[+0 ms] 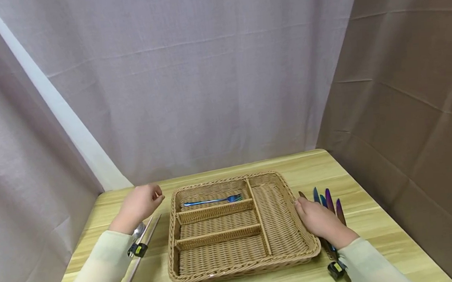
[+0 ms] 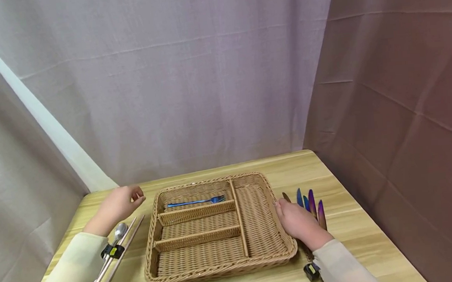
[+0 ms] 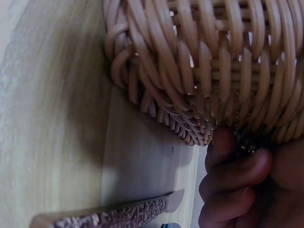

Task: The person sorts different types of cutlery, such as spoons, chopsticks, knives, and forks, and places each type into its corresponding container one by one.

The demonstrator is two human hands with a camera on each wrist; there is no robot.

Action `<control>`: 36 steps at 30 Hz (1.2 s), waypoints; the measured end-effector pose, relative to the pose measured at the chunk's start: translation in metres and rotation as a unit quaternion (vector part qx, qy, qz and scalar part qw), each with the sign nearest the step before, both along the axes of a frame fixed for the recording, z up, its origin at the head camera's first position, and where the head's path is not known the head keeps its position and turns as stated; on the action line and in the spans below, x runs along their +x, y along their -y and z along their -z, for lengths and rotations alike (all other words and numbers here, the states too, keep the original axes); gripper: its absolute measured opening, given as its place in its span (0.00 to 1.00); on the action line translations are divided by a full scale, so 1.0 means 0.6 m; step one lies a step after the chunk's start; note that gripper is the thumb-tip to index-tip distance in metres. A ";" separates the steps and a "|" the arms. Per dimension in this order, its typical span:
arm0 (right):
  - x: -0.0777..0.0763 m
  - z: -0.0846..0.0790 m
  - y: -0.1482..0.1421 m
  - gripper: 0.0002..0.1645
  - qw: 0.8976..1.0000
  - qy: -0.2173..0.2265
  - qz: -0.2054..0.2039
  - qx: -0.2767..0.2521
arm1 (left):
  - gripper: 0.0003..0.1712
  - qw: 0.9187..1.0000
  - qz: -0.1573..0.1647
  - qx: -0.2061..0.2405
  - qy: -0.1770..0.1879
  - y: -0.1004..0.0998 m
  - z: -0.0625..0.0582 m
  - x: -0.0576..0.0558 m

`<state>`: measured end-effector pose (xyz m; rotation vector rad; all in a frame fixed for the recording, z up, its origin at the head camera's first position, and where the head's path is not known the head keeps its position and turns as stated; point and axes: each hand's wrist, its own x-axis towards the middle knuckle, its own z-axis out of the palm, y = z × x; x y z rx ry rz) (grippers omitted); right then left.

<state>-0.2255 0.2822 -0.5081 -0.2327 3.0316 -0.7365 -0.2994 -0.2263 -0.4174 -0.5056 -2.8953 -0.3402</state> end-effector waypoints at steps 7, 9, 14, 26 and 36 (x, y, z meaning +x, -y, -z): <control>0.001 -0.002 0.001 0.23 1.000 -0.001 0.004 -0.009 | 0.06 0.999 -0.006 -0.019 0.031 0.035 0.023 0.019; 0.002 -0.002 0.001 0.23 1.000 -0.001 0.004 -0.010 | 0.07 0.999 -0.010 -0.027 0.046 0.041 0.029 0.031; 0.002 -0.002 0.000 0.22 1.000 -0.008 0.002 -0.009 | 0.09 0.996 -0.021 -0.037 0.081 0.054 0.049 0.059; 0.004 -0.002 -0.001 0.24 1.000 -0.001 0.001 -0.013 | 0.08 0.992 -0.049 -0.022 0.118 0.083 0.101 0.091; 0.003 -0.001 -0.002 0.27 1.000 0.001 -0.001 -0.014 | 0.10 0.989 -0.062 0.013 0.137 0.090 0.126 0.112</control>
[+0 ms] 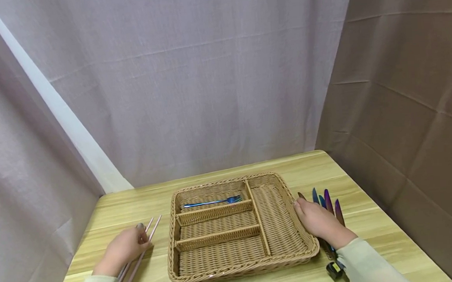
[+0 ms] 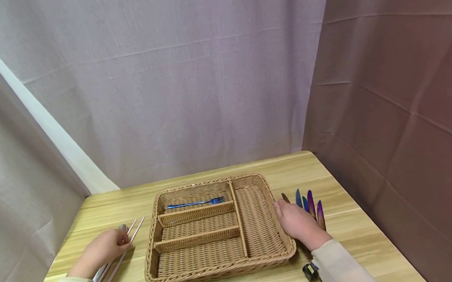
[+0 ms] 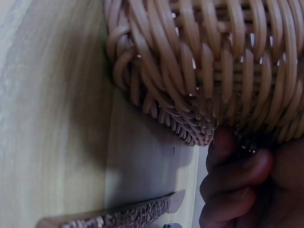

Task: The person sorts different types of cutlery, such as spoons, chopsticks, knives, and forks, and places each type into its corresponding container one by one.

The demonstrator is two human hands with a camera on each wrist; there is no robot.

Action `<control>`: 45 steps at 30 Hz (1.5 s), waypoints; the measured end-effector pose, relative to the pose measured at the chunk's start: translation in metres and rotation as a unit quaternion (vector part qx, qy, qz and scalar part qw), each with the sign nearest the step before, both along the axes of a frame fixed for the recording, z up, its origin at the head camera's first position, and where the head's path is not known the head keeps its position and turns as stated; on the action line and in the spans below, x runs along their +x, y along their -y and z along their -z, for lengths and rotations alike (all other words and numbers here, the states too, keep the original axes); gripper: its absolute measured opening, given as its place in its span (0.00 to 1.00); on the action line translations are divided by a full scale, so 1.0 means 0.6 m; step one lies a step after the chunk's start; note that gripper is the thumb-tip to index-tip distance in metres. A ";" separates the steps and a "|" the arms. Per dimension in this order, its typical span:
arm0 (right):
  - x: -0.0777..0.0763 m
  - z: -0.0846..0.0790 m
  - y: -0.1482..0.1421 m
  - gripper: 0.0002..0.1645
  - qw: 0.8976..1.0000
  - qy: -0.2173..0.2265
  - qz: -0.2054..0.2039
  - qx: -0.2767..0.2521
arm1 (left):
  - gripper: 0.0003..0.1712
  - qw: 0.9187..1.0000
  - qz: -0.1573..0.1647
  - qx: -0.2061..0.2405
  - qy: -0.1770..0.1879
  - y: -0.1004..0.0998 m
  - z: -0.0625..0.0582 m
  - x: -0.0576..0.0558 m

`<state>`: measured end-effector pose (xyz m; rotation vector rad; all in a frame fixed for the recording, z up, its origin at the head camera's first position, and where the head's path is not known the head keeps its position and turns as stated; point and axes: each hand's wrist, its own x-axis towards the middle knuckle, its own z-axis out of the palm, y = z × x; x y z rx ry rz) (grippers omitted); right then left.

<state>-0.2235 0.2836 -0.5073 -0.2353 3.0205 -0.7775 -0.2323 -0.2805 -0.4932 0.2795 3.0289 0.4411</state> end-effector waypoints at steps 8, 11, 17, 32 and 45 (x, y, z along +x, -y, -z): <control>0.000 0.001 -0.001 0.27 1.000 0.002 0.003 0.004 | 0.11 1.000 -0.009 -0.007 -0.005 0.002 0.017 0.003; -0.002 0.003 -0.001 0.26 1.000 -0.002 0.004 0.006 | 0.09 1.000 -0.007 -0.006 -0.010 0.001 0.021 0.002; -0.003 0.005 0.000 0.25 1.000 -0.004 0.003 0.005 | 0.08 1.000 -0.003 -0.001 -0.016 -0.006 0.021 0.006; -0.001 0.002 0.000 0.25 1.000 -0.010 -0.002 0.016 | 0.11 0.999 -0.031 0.014 -0.010 -0.010 0.029 0.012; -0.002 0.004 -0.001 0.26 1.000 -0.017 -0.002 0.019 | 0.10 0.999 -0.030 0.008 -0.015 -0.012 0.023 0.013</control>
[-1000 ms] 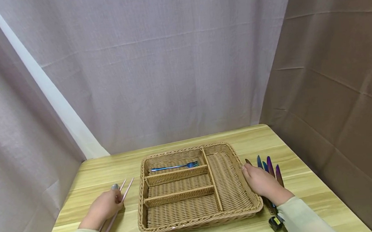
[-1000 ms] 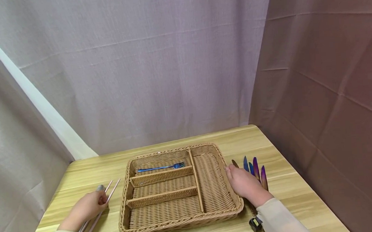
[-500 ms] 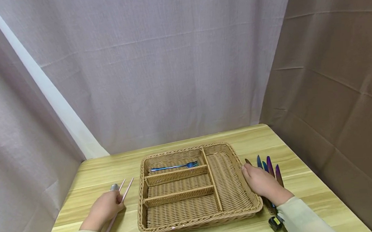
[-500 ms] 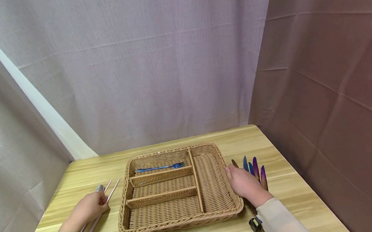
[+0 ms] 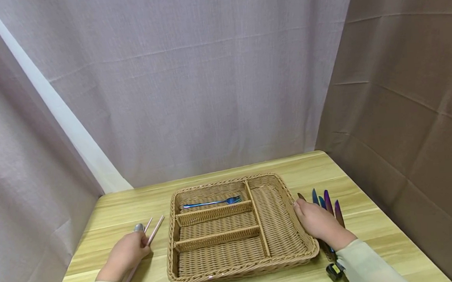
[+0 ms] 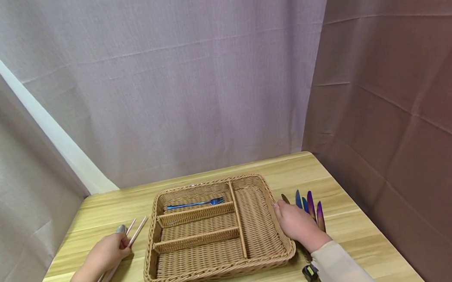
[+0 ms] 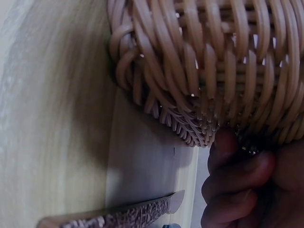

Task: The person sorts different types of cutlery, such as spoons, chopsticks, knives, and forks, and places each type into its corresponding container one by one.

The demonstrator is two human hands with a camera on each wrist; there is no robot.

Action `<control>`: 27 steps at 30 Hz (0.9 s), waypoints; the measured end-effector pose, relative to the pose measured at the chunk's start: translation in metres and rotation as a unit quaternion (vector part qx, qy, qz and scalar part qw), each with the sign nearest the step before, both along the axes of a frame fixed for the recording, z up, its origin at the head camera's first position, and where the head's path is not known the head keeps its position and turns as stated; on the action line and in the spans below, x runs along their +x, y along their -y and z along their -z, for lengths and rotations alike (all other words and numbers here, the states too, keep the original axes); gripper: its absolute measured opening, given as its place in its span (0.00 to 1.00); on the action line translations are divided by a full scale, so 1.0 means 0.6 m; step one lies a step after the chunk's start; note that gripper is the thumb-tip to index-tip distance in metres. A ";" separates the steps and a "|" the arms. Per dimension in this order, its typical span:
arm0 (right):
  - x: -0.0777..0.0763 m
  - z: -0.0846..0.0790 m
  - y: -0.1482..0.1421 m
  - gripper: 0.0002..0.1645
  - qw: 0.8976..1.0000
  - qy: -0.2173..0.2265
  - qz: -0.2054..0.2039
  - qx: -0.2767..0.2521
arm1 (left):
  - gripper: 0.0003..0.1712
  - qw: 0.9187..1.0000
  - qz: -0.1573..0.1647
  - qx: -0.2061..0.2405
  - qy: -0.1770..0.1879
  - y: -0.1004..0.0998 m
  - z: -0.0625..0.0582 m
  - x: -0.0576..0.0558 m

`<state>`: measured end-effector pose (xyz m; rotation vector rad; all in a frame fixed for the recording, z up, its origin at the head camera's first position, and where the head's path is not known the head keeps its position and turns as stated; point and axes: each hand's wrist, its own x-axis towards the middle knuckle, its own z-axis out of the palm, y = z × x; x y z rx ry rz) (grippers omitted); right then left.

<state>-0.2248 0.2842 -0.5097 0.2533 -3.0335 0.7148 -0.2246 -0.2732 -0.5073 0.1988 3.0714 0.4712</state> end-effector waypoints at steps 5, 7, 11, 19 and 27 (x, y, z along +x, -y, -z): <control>0.000 0.001 0.000 0.27 1.000 -0.004 -0.001 0.005 | 0.10 1.000 0.002 0.000 -0.004 0.001 0.000 0.000; 0.001 0.000 0.001 0.27 1.000 -0.001 -0.001 0.003 | 0.10 1.000 0.005 0.004 -0.009 0.000 -0.001 -0.002; 0.001 -0.001 0.001 0.26 1.000 0.001 -0.001 0.004 | 0.10 0.999 0.014 0.000 -0.030 -0.003 -0.006 -0.010; 0.001 -0.002 0.001 0.24 1.000 -0.002 -0.001 0.005 | 0.12 0.998 0.038 -0.007 -0.047 -0.018 -0.021 -0.025; 0.004 -0.005 0.002 0.22 1.000 0.000 -0.001 -0.009 | 0.12 0.997 0.049 -0.007 -0.066 -0.033 -0.040 -0.030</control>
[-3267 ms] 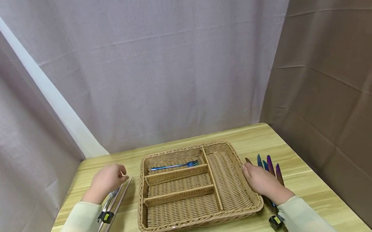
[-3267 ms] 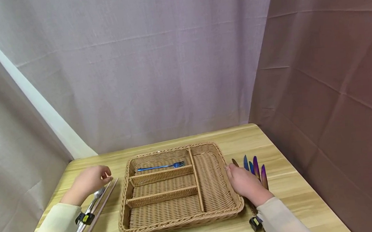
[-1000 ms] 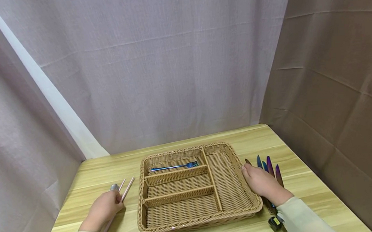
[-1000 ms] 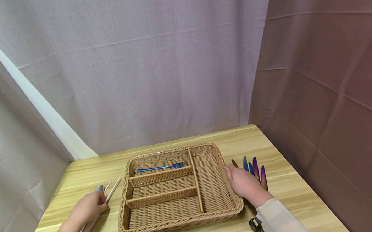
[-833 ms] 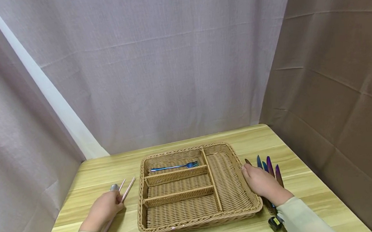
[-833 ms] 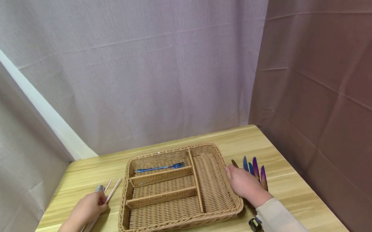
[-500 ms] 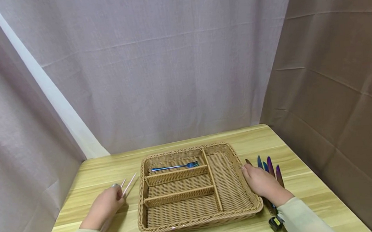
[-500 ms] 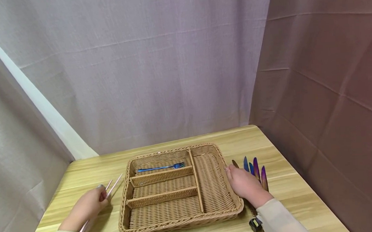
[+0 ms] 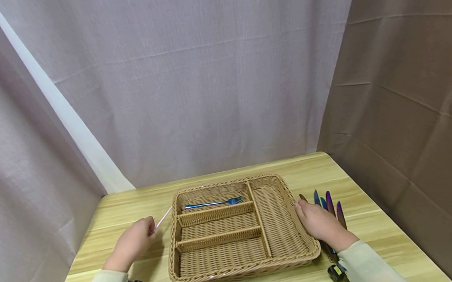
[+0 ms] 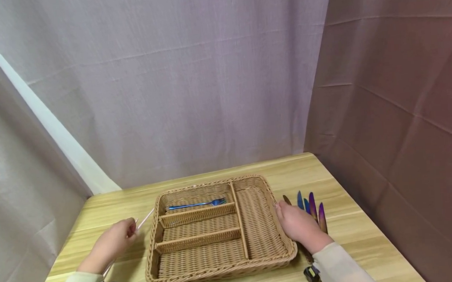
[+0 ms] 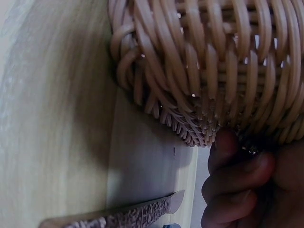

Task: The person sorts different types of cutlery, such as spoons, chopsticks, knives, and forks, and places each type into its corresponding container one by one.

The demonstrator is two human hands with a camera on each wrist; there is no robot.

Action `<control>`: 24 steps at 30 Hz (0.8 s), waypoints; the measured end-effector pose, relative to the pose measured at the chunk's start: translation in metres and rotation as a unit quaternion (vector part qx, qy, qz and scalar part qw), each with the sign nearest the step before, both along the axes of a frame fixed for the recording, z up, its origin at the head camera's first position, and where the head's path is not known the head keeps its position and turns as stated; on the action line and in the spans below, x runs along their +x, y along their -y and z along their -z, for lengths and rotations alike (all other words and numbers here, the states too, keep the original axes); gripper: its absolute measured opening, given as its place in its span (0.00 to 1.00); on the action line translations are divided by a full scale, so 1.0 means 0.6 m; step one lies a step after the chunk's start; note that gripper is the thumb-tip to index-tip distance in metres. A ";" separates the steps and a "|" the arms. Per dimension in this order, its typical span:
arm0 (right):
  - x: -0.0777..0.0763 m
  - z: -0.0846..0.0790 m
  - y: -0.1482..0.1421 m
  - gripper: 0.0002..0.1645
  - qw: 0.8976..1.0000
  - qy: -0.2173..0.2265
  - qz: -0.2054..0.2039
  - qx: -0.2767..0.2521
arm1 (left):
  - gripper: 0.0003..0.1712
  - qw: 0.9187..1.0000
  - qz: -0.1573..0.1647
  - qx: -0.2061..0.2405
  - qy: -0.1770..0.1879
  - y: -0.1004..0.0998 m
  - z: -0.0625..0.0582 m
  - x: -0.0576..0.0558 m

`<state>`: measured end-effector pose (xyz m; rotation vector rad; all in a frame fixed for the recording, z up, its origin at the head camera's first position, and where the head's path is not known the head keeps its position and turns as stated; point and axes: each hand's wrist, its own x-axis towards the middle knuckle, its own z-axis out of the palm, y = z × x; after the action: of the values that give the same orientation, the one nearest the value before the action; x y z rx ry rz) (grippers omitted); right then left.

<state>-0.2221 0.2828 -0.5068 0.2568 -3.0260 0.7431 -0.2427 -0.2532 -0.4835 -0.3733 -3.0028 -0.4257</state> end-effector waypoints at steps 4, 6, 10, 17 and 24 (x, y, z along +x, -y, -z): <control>0.001 0.003 0.000 0.24 1.000 0.001 -0.001 0.000 | 0.10 1.000 0.007 -0.004 -0.016 -0.002 -0.012 -0.001; 0.001 0.004 0.000 0.24 1.000 0.000 -0.001 0.000 | 0.09 1.000 0.010 -0.009 -0.024 -0.001 -0.018 -0.002; 0.001 0.003 0.000 0.24 1.000 0.003 -0.001 -0.006 | 0.08 0.999 0.012 -0.013 -0.031 0.005 -0.029 -0.003; -0.001 0.001 -0.001 0.25 1.000 0.005 0.001 -0.003 | 0.10 0.999 0.014 -0.012 -0.044 0.005 -0.050 -0.010; -0.001 0.002 -0.001 0.25 1.000 0.005 0.001 -0.002 | 0.10 0.997 0.032 -0.017 -0.061 -0.026 -0.065 -0.025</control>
<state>-0.2226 0.2835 -0.5077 0.2519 -3.0341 0.7526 -0.2580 -0.2378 -0.4444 -0.4813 -2.8902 -0.3430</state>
